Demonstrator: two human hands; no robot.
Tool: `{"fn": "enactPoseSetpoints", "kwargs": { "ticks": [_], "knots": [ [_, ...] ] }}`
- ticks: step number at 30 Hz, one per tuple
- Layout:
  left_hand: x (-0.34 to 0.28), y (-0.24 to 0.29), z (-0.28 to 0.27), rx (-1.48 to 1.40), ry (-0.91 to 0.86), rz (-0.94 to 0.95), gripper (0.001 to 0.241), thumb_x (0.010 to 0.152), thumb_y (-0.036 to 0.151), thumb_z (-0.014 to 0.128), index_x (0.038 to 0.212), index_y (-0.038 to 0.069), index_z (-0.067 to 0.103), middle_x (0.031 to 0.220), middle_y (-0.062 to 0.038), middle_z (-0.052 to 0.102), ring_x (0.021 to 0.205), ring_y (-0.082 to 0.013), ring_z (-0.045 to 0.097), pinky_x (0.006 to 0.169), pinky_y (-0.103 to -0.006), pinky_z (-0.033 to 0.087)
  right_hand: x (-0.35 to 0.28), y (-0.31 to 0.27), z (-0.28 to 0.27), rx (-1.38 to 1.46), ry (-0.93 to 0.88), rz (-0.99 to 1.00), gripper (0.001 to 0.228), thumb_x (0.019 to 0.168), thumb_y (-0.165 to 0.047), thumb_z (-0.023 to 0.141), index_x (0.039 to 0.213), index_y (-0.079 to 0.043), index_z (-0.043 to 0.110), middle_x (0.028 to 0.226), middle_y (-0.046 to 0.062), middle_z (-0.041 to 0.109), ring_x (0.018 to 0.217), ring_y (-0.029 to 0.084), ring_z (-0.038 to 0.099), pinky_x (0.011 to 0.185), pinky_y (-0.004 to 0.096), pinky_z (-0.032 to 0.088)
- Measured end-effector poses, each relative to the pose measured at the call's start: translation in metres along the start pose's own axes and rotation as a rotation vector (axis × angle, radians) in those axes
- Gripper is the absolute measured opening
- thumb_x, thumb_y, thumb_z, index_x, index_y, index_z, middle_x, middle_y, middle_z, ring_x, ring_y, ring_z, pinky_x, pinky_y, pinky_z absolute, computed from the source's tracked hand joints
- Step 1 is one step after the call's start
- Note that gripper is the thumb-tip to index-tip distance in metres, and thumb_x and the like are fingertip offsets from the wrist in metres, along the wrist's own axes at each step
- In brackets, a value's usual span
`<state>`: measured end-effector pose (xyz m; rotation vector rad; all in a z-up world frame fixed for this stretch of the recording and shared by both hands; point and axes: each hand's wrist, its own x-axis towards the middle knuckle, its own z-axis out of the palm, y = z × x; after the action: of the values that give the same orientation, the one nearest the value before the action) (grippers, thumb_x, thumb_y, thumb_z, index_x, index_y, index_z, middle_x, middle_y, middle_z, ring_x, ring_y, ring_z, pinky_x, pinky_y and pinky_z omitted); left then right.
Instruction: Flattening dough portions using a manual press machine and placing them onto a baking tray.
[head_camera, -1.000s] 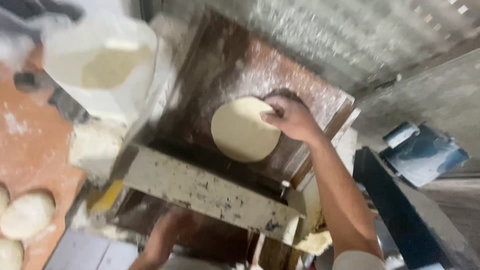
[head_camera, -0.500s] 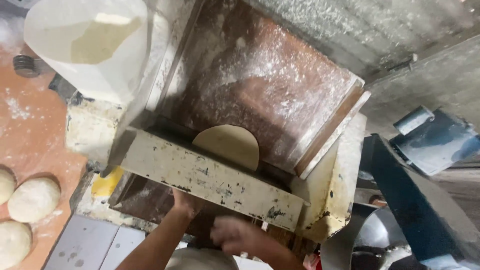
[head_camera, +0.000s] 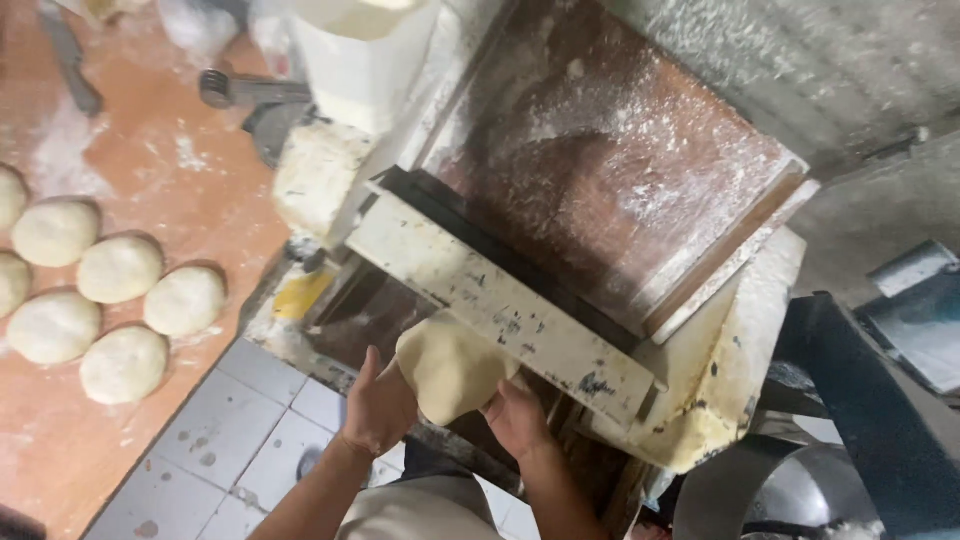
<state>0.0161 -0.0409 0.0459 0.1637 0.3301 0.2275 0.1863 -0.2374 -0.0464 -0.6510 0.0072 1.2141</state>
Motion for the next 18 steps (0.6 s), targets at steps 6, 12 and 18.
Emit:
{"fn": "enactPoseSetpoints", "kwargs": {
  "ticks": [6, 12, 18],
  "knots": [
    [-0.107, 0.041, -0.008, 0.067, -0.131, 0.195, 0.095, 0.093, 0.073, 0.039, 0.162, 0.008, 0.027, 0.163, -0.013, 0.039, 0.149, -0.0331, 0.037, 0.12, -0.0508, 0.029, -0.054, 0.025, 0.179, -0.312, 0.019, 0.012, 0.086, 0.079, -0.031, 0.08, 0.15, -0.005, 0.039, 0.14, 0.01, 0.06, 0.131, 0.026, 0.058, 0.108, 0.046, 0.049],
    [-0.324, 0.061, -0.067, 0.502, -0.166, 0.764, 0.103, 0.093, 0.072, 0.051, 0.163, 0.002, 0.026, 0.164, -0.017, 0.04, 0.15, -0.0344, 0.039, 0.122, -0.0528, 0.031, -0.026, 0.099, 0.187, -0.079, -0.741, 0.303, 0.046, 0.112, 0.002, 0.056, 0.149, 0.016, 0.032, 0.113, 0.027, 0.058, 0.102, 0.029, 0.057, 0.085, 0.04, 0.046],
    [-0.436, 0.039, -0.084, 0.027, -0.128, 0.991, 0.101, 0.092, 0.071, 0.056, 0.157, -0.002, 0.032, 0.159, -0.021, 0.044, 0.146, -0.0383, 0.045, 0.119, -0.0564, 0.037, -0.041, 0.229, 0.348, -0.353, -0.349, 0.298, 0.091, 0.1, -0.073, 0.039, 0.145, 0.004, 0.054, 0.142, 0.019, 0.06, 0.124, 0.032, 0.06, 0.104, 0.047, 0.048]
  ]
}}
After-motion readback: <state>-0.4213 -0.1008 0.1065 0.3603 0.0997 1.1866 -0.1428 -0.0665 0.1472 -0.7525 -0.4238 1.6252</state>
